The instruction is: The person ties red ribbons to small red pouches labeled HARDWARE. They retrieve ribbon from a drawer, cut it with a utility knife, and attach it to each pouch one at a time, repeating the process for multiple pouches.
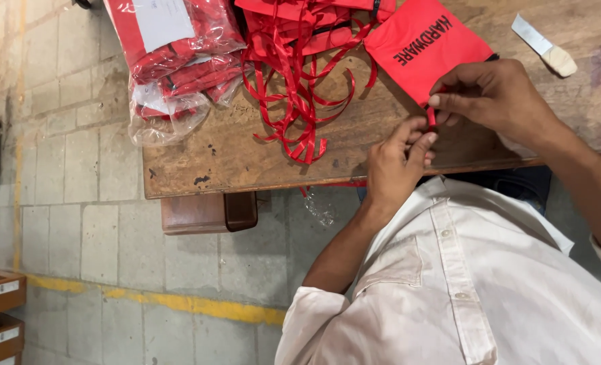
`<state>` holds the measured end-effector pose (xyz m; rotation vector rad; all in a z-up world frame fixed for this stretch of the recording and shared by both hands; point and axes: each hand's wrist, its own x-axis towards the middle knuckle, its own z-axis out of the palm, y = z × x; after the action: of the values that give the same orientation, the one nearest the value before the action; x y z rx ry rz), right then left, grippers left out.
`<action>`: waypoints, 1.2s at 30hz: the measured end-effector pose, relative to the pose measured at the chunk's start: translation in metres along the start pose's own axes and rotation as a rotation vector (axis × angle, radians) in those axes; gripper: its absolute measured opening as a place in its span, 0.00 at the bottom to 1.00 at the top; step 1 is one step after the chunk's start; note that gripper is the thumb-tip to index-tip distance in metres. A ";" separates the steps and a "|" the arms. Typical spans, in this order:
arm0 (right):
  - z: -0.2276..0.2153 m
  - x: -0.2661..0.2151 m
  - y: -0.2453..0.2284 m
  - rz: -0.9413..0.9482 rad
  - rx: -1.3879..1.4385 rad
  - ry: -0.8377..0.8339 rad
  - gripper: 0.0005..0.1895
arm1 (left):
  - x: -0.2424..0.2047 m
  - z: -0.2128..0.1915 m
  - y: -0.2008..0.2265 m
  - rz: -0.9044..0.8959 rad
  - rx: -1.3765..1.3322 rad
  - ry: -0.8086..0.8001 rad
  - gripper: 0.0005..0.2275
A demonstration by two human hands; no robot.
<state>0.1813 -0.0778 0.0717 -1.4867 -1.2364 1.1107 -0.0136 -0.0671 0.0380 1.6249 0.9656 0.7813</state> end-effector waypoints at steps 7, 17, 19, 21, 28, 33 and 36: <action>0.008 -0.010 -0.026 -0.238 -0.210 0.043 0.05 | -0.017 -0.013 -0.016 -0.172 -0.294 -0.055 0.13; 0.023 -0.022 -0.024 -0.465 -0.401 0.016 0.08 | -0.026 -0.028 -0.001 -0.293 -0.893 0.179 0.12; 0.029 -0.025 -0.031 -0.568 -0.436 -0.007 0.09 | -0.026 -0.031 0.016 -0.246 -0.909 0.190 0.12; 0.034 -0.029 -0.043 -0.671 -0.475 -0.022 0.10 | -0.026 -0.032 0.027 -0.197 -0.926 0.191 0.12; 0.021 -0.048 -0.101 -0.847 -0.445 -0.057 0.16 | -0.030 -0.056 0.078 0.170 -0.526 0.122 0.10; 0.011 -0.053 -0.134 -0.929 -0.451 -0.059 0.14 | -0.029 -0.070 0.099 0.313 -0.344 0.013 0.09; 0.004 -0.055 -0.145 -0.968 -0.484 -0.023 0.17 | -0.027 -0.076 0.101 0.278 -0.400 -0.107 0.10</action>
<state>0.1421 -0.1146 0.2172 -0.9445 -2.0129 0.1801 -0.0705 -0.0704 0.1535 1.4435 0.4721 0.9938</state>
